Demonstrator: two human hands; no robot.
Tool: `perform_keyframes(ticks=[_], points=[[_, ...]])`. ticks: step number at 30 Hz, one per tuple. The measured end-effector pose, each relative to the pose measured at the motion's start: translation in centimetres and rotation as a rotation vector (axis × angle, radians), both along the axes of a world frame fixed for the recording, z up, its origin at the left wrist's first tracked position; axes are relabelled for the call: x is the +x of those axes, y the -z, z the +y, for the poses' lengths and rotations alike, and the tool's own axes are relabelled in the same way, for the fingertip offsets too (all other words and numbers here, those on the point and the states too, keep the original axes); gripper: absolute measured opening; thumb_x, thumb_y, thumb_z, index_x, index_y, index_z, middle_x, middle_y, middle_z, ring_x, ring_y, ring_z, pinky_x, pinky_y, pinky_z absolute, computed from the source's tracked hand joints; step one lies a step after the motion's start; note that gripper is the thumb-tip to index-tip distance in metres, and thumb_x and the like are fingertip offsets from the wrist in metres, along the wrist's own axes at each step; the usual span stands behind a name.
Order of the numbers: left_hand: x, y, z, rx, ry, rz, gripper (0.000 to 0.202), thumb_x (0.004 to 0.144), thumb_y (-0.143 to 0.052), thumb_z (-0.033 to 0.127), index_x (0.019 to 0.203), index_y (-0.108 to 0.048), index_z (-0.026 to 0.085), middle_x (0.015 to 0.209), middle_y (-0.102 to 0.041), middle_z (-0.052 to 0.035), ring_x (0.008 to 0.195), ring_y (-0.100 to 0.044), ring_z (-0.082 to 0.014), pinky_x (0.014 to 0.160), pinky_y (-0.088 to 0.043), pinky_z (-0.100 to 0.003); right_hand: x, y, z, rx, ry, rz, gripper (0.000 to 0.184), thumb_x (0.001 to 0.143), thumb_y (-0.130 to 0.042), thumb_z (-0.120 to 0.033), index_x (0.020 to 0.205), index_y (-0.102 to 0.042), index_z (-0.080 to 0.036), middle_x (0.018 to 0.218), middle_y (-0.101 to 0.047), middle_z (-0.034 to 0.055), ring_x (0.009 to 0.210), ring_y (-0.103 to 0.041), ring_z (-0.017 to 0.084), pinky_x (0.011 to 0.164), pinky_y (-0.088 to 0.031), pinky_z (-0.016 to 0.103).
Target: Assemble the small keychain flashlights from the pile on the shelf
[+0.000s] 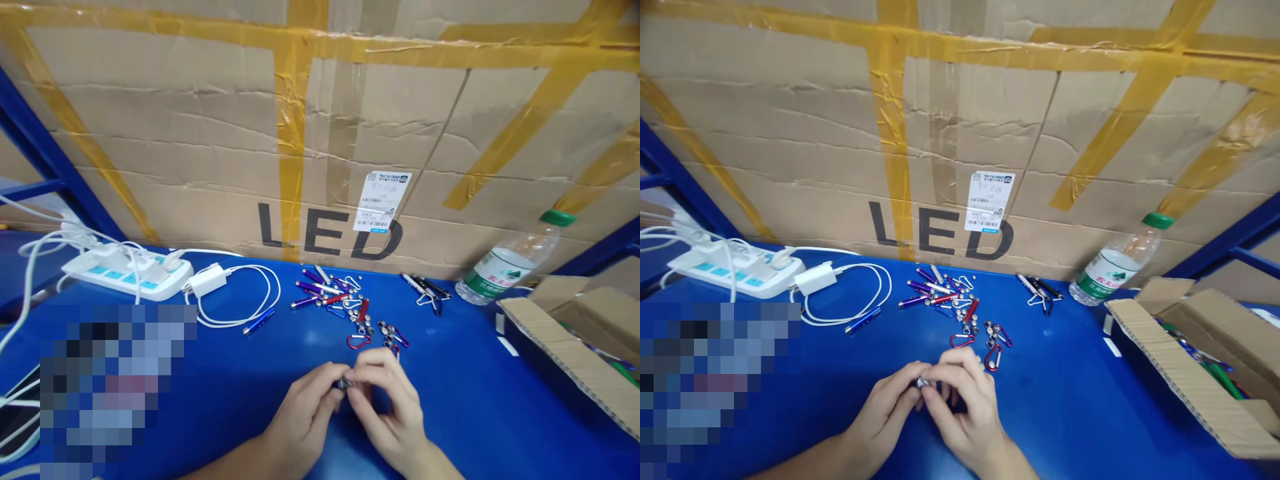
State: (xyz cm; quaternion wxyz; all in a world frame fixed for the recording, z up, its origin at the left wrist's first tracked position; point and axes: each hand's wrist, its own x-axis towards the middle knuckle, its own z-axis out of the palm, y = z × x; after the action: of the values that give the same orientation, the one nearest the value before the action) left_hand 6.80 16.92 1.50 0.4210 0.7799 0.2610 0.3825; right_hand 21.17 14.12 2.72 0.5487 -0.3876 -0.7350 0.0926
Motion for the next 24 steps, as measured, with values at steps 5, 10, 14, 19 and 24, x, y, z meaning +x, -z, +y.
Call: perform_keyframes(ticks=[5, 10, 14, 19, 24], points=[[-0.3, -0.6, 1.1, -0.101, -0.046, 0.096, 0.021, 0.091, -0.03, 0.024, 0.094, -0.051, 0.018, 0.073, -0.051, 0.0001, 0.066, -0.048, -0.0101, 0.064, -0.039, -0.019, -0.5, -0.2, 0.5, -0.031, 0.085, 0.036, 0.025, 0.078, -0.053, -0.004, 0.096, -0.059, -0.019, 0.081, -0.052, 0.0028, 0.057, -0.052, 0.006, 0.048, -0.045, 0.016], [-0.6, -0.3, 1.6, -0.046, -0.001, 0.151, 0.02, 0.09, -0.03, 0.02, 0.089, -0.05, 0.018, 0.077, -0.052, 0.0001, 0.069, -0.047, -0.0099, 0.067, -0.037, -0.019, -0.6, 0.2, 0.7, -0.121, 0.068, 0.09, 0.029, 0.079, -0.054, -0.005, 0.102, -0.062, -0.021, 0.075, -0.054, 0.001, 0.05, -0.052, 0.005, 0.044, -0.044, 0.015], [-0.9, -0.2, 2.0, -0.024, -0.018, 0.234, 0.019, 0.089, -0.031, 0.018, 0.084, -0.049, 0.018, 0.075, -0.053, 0.0013, 0.067, -0.048, -0.0095, 0.065, -0.036, -0.02, -0.1, 0.5, 1.0, -0.2, 0.001, 0.112, 0.028, 0.08, -0.054, -0.008, 0.102, -0.064, -0.023, 0.077, -0.054, 0.0019, 0.049, -0.053, 0.004, 0.043, -0.045, 0.015], [-1.3, -0.7, 2.9, 0.026, 0.056, 0.392, 0.022, 0.09, -0.031, 0.021, 0.09, -0.052, 0.019, 0.086, -0.058, 0.0001, 0.077, -0.053, -0.0111, 0.069, -0.038, -0.021, 1.7, 0.8, 2.0, -0.368, -0.129, 0.119, 0.018, 0.08, -0.056, -0.018, 0.093, -0.068, -0.022, 0.088, -0.055, 0.0051, 0.054, -0.056, 0.006, 0.046, -0.049, 0.017], [-1.3, -1.2, 3.2, 0.024, 0.157, 0.46, 0.024, 0.092, -0.03, 0.025, 0.102, -0.052, 0.023, 0.101, -0.059, 0.0002, 0.094, -0.054, -0.0129, 0.079, -0.038, -0.023, 3.0, 0.8, 2.5, -0.337, -0.22, 0.1, 0.012, 0.075, -0.064, -0.018, 0.083, -0.071, -0.022, 0.084, -0.058, 0.0042, 0.061, -0.057, 0.008, 0.057, -0.051, 0.022]])
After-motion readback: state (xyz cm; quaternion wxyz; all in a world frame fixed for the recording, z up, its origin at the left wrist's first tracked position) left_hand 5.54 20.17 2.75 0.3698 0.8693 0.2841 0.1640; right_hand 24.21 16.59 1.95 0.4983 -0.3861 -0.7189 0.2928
